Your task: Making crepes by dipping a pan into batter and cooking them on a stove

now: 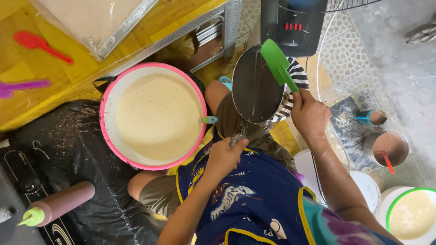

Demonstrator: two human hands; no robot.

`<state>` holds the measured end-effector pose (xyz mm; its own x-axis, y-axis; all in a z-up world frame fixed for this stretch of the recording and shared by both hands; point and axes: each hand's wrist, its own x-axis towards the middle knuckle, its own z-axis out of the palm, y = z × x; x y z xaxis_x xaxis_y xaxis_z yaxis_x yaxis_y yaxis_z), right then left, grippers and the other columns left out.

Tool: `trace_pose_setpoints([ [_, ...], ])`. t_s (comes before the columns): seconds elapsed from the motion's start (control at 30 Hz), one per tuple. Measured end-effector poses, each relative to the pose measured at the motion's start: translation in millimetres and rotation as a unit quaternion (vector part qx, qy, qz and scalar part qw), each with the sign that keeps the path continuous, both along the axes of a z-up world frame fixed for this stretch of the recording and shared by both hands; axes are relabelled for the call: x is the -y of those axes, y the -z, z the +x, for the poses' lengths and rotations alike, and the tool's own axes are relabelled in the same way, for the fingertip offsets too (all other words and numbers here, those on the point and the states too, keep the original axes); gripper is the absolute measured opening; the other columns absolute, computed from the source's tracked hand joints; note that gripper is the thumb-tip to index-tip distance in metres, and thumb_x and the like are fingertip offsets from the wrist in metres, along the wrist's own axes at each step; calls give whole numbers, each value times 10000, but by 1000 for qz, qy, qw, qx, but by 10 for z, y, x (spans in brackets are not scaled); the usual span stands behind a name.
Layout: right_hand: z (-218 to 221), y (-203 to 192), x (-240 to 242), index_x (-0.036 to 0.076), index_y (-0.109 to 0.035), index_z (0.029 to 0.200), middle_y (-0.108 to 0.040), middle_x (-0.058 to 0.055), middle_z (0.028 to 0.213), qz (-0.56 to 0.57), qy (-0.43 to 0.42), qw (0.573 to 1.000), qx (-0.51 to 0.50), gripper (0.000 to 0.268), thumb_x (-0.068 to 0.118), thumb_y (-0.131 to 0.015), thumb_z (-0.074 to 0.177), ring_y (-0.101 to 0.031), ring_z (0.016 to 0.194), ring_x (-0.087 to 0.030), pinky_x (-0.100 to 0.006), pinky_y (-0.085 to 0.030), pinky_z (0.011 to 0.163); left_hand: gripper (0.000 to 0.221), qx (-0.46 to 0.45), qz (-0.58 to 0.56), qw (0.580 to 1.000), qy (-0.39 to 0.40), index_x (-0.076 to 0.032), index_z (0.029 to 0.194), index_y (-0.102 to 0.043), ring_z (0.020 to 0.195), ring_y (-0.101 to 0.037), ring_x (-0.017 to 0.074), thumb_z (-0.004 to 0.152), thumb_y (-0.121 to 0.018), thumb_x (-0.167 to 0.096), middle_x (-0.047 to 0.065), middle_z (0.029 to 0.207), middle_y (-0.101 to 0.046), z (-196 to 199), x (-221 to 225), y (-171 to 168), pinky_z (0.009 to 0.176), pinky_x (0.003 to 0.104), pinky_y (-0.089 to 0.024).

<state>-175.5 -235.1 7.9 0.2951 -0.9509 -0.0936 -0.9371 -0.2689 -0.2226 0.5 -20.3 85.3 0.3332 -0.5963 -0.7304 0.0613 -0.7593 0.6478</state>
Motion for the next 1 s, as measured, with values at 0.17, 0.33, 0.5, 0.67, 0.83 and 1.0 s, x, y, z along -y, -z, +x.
trace_pose_setpoints([
  [0.17,-216,55,12,317,-720,1275,-773,-183,903,70,29,997,-30,427,578,-436,1093,-728,984,-455,-553,-531,903,502,27,0,999,-19,-51,707,-667,492,-684,243,898,-679,-514,85,443,-606,41,-148,5,620,316,-558],
  [0.33,-234,-238,-216,300,-717,1312,-773,-190,879,55,24,996,-59,436,546,-416,1113,-737,961,-460,-550,-525,913,501,47,23,998,-23,-97,711,-667,537,-714,218,879,-672,-569,40,434,-601,119,-239,31,660,317,-568],
  [0.5,-84,-191,-401,317,-767,1163,-716,-23,732,-243,-107,964,-22,171,391,-652,1061,-750,715,-260,-379,-583,650,478,12,-3,999,-51,-80,709,-657,472,-684,180,888,-685,-522,54,451,-612,108,-271,80,588,286,-566],
  [0.67,-388,-185,-350,324,-790,1319,-635,29,799,-353,-158,922,-24,313,249,-693,1031,-666,694,-171,-285,-539,595,509,1,-7,998,-64,-74,672,-650,463,-679,205,896,-678,-531,66,424,-596,112,-340,114,536,294,-550],
  [0.83,-498,-158,-265,404,-810,1313,-562,8,784,-361,-157,917,-66,340,312,-743,992,-642,695,-200,-318,-525,556,557,5,-4,999,-44,-87,612,-645,454,-666,225,896,-662,-566,78,395,-583,137,-326,143,520,308,-541],
  [1.0,-238,-87,-30,396,-730,1416,-655,18,797,-237,-96,963,-83,310,364,-610,1132,-635,654,-151,-275,-526,585,465,-54,-19,998,-4,-60,670,-638,431,-650,190,888,-696,-467,96,454,-614,29,-280,283,519,287,-535],
])
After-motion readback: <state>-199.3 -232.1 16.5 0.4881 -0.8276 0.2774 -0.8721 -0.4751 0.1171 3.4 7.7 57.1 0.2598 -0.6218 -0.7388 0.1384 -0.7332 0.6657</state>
